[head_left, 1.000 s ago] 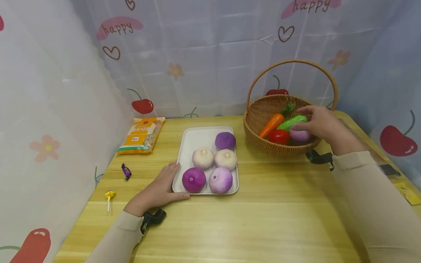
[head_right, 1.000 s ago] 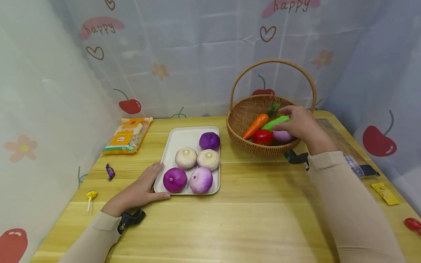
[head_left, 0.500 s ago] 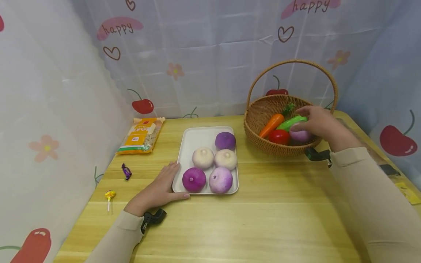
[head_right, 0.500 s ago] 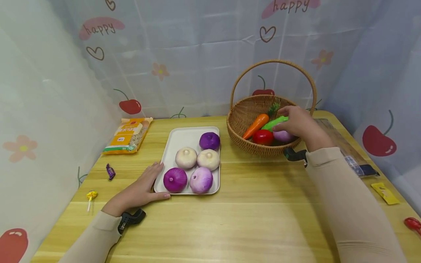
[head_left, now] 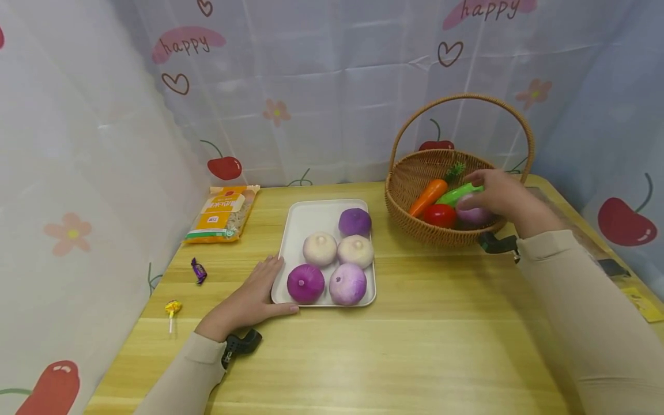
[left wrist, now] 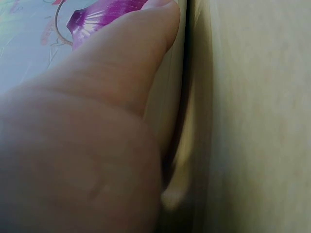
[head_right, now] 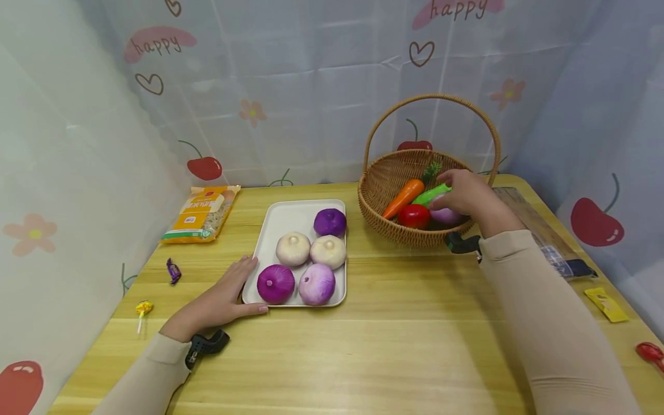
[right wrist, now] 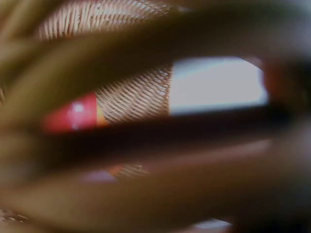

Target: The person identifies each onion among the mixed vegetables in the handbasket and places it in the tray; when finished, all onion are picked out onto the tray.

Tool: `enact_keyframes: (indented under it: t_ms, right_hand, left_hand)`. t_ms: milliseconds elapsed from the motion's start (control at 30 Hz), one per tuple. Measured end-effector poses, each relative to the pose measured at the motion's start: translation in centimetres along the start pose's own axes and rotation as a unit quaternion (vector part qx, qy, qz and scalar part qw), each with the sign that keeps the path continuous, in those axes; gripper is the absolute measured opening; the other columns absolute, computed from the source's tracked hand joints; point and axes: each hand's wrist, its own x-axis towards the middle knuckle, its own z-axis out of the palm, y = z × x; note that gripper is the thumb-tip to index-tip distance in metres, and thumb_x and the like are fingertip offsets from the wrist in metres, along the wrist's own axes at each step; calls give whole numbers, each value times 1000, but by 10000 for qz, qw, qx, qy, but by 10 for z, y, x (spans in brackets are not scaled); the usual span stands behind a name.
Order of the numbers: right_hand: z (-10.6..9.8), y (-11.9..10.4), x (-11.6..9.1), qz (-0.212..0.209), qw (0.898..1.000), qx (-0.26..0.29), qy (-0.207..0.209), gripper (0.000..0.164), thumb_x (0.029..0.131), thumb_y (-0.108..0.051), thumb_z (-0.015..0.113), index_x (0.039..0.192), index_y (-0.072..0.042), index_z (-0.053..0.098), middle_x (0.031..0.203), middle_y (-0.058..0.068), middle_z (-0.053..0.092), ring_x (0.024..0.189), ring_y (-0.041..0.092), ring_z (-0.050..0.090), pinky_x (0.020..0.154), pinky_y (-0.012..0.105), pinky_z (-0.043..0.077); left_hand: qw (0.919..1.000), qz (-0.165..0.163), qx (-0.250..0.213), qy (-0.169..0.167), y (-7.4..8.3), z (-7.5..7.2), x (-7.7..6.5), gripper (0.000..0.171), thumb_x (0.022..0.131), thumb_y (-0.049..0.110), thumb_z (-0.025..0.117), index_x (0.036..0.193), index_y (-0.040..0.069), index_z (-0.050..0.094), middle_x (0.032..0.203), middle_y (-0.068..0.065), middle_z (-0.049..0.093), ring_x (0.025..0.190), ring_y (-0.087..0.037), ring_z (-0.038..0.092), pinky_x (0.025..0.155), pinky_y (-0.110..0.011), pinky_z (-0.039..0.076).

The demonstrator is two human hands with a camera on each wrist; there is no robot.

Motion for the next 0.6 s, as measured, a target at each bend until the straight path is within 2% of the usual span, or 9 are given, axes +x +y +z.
enact_keyframes:
  t_ms: [200, 400, 600]
  right_hand:
    - [4, 0, 1, 4, 9997, -238, -30, 80, 93, -24, 83, 148, 17, 42, 147, 41, 43, 132, 58, 42, 106, 70, 38]
    - [8, 2, 1, -62, 9986, -530, -8, 64, 91, -12, 80, 141, 17, 52, 141, 43, 48, 126, 58, 49, 101, 68, 44]
    - [11, 1, 1, -185, 9985, -512, 12, 61, 87, -8, 84, 135, 17, 58, 136, 40, 55, 122, 55, 55, 101, 65, 46]
  left_hand:
    - [10000, 85, 35, 34, 1, 0, 0, 128, 84, 79, 70, 167, -2, 17, 172, -19, 14, 159, -33, 4, 126, -52, 7]
    - [9999, 108, 58, 29, 1, 0, -1, 128, 84, 79, 70, 166, -3, 17, 172, -20, 14, 159, -34, 4, 126, -51, 6]
    - [9999, 154, 51, 36, 2, -1, -1, 127, 85, 78, 70, 166, -4, 18, 172, -21, 15, 159, -35, 5, 126, -51, 6]
